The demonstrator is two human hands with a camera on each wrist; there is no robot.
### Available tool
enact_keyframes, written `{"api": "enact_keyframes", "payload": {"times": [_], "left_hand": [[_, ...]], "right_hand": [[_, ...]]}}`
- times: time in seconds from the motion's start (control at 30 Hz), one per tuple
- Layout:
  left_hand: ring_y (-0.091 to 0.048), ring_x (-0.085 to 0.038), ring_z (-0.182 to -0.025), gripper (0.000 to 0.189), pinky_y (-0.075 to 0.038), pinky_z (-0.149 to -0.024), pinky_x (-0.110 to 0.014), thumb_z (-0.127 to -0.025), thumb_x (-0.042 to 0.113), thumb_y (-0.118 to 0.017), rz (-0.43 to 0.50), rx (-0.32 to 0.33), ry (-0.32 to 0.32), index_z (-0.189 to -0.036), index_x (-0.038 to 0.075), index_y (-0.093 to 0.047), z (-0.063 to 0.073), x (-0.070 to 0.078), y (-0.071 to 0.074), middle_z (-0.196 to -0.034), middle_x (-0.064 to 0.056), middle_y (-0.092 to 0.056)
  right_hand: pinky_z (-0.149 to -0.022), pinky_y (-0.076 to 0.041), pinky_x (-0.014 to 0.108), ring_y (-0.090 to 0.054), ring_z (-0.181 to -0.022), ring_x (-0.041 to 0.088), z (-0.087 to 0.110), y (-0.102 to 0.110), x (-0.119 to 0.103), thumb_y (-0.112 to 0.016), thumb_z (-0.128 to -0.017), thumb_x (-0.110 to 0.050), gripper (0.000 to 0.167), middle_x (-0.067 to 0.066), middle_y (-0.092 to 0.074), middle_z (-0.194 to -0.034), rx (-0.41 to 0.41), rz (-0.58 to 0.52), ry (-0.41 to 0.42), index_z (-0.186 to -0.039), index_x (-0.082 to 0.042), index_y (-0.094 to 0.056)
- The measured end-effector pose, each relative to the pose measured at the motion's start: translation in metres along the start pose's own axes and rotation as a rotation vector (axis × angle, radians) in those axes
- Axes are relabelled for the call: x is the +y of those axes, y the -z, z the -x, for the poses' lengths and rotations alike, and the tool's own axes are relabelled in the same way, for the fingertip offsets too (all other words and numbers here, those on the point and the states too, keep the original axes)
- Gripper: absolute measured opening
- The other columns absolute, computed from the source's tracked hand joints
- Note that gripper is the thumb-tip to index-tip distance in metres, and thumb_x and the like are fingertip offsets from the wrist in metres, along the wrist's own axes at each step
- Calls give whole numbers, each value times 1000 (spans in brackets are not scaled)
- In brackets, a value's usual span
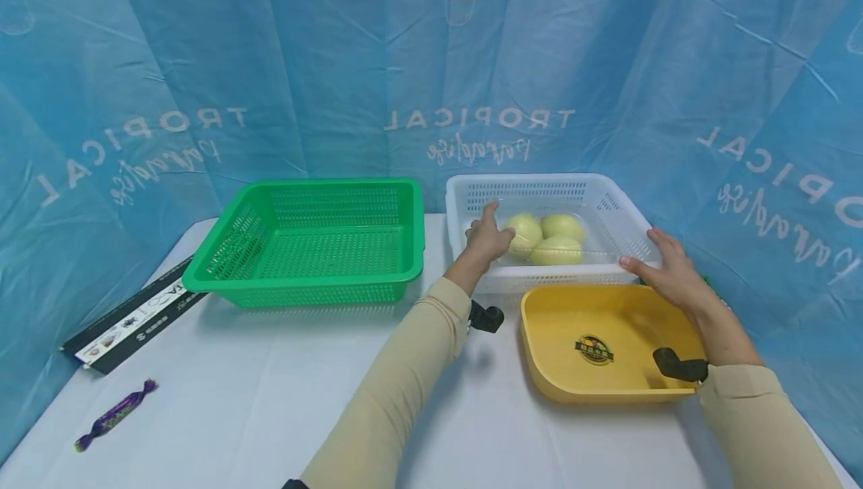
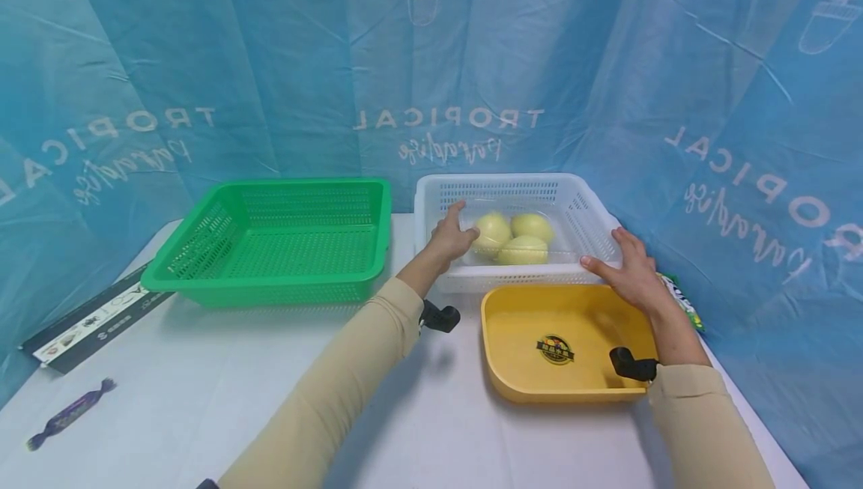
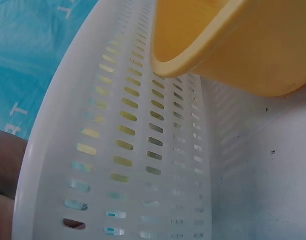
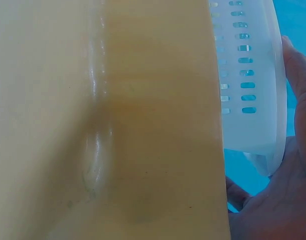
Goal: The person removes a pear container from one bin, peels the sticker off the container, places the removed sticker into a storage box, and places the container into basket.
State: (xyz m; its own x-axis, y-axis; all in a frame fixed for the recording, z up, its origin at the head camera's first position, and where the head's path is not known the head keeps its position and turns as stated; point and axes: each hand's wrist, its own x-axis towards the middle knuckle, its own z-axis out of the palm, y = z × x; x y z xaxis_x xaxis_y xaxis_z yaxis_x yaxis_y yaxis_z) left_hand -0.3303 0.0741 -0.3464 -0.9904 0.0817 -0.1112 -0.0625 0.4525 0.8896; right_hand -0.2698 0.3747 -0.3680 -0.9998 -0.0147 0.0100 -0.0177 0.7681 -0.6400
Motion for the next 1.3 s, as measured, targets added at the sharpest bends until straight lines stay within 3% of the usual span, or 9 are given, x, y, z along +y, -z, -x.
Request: {"api": "enact_keyframes", "payload": {"times": [0.17, 0.47, 0.73, 1.0, 1.17, 1.3], "left_hand": [[-26, -35, -138, 62, -35, -107, -51, -96, 22, -51, -44, -24, 5, -150, 28, -21, 1, 0, -1, -150, -16, -31], [-28, -35, -137, 64, -37, -106, -50, -95, 23, -52, -103, -4, 18, -150, 26, -20, 3, 1, -1, -148, -17, -34], [-25, -32, -138, 62, -40, -103, -47, -95, 28, -51, -137, 66, -2, -149, 26, -22, 2, 4, -2, -150, -16, -30], [-37, -29, -128, 56, -41, -101, -43, -93, 24, -53, -87, 175, -78, -145, 22, -34, 0, 2, -2, -142, -12, -42], [-42, -29, -124, 49, -40, -103, -43, -91, 19, -56, 32, 234, -166, -139, 18, -44, 0, -2, 1, -138, -13, -48], [-44, -29, -126, 46, -39, -104, -44, -89, 15, -56, 109, 244, -223, -135, 16, -49, 4, -4, 5, -137, -13, -50]], "right_hand": [[-96, -16, 76, -2, -133, 59, 1, 0, 1, -51, -91, -52, 93, 28, 12, -154, 2, -12, -6, -151, -5, 3], [-97, -14, 77, -2, -134, 58, 1, -1, 0, -53, -90, -54, 95, 27, 13, -155, 6, -30, -17, -152, -7, 2], [-97, -14, 76, -2, -134, 59, 1, 1, 1, -52, -90, -53, 94, 28, 12, -155, 4, -23, -8, -152, -7, 3], [-97, -16, 76, -3, -134, 58, 2, 2, 1, -51, -90, -54, 94, 27, 12, -155, 1, -26, -14, -152, -8, 3], [-97, -16, 75, -2, -135, 58, 2, 1, 1, -52, -91, -53, 93, 26, 12, -155, 0, -28, -2, -152, -7, 2], [-98, -16, 75, -1, -135, 58, 1, 1, 1, -51, -91, -51, 92, 26, 12, -156, -4, -11, 9, -152, -6, 2]]}}
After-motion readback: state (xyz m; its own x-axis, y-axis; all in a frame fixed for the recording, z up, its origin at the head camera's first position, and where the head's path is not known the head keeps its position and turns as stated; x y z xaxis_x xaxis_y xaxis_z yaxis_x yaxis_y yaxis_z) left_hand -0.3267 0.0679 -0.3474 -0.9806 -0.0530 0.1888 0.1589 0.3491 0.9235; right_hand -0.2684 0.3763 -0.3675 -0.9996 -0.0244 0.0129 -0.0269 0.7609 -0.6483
